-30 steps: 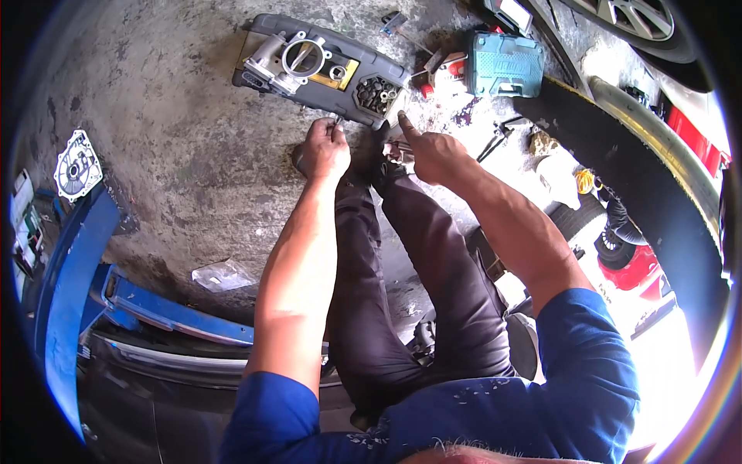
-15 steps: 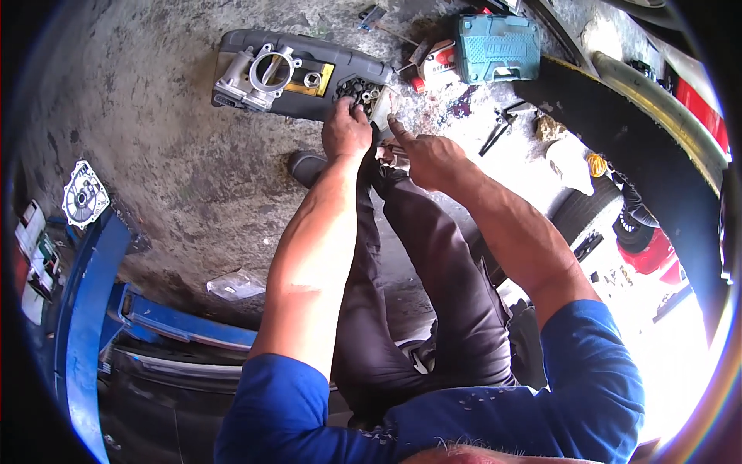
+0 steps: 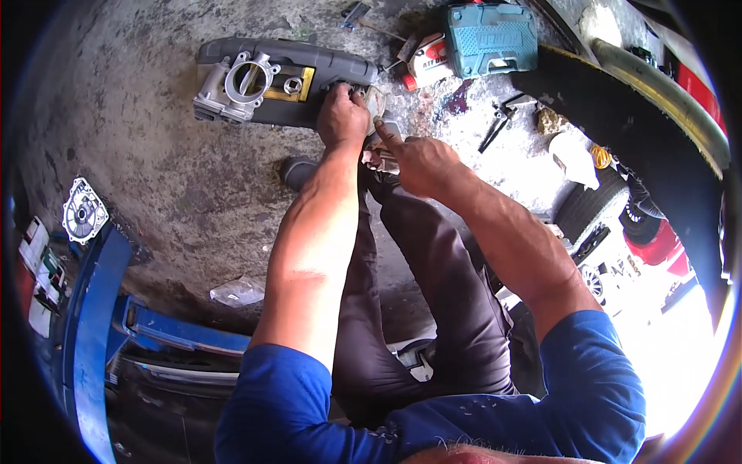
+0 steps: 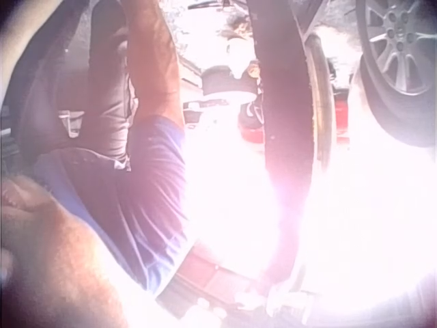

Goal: Inspecting and repairing various components within a car's engine bay, including working on the throttle body.

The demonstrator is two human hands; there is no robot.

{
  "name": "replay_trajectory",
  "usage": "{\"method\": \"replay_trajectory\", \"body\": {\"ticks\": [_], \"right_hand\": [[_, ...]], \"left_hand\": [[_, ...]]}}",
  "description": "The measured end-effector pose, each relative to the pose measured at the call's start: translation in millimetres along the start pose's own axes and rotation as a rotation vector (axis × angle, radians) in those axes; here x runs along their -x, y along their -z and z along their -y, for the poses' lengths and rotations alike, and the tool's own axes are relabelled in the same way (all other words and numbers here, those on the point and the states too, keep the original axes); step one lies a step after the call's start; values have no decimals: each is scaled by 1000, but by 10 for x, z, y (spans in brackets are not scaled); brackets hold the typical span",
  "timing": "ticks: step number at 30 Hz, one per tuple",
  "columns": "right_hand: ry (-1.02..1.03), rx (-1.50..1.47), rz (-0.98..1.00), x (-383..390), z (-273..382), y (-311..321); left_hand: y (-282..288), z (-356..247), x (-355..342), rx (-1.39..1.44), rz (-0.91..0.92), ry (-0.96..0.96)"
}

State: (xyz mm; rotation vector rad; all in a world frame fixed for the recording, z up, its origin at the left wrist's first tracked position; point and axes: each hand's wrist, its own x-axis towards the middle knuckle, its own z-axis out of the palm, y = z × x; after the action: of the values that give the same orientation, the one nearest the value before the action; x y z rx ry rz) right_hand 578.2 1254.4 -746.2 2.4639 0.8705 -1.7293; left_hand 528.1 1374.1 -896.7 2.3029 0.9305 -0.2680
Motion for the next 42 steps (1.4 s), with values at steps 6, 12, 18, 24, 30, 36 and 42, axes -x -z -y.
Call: {"method": "replay_trajectory", "body": {"ticks": [6, 12, 18, 24, 30, 36, 42], "right_hand": [[13, 19, -29, -29, 10, -31], [15, 34, -18, -45, 30, 0], [-7, 24, 20, -62, 81, 70], [19, 22, -4, -59, 72, 73], [51, 31, -29, -75, 26, 49], [62, 22, -38, -78, 26, 61], [30, 5, -4, -71, 35, 104]], "left_hand": [[-4, 73, -18, 23, -31, -55], [30, 119, -20, 3, -23, -110], [68, 66, -94, -49, 117, -75], [72, 71, -91, -25, 164, -72], [58, 120, -73, 28, 105, -184], [53, 152, -75, 14, 47, -292], [55, 156, -54, 43, 85, -229]]}}
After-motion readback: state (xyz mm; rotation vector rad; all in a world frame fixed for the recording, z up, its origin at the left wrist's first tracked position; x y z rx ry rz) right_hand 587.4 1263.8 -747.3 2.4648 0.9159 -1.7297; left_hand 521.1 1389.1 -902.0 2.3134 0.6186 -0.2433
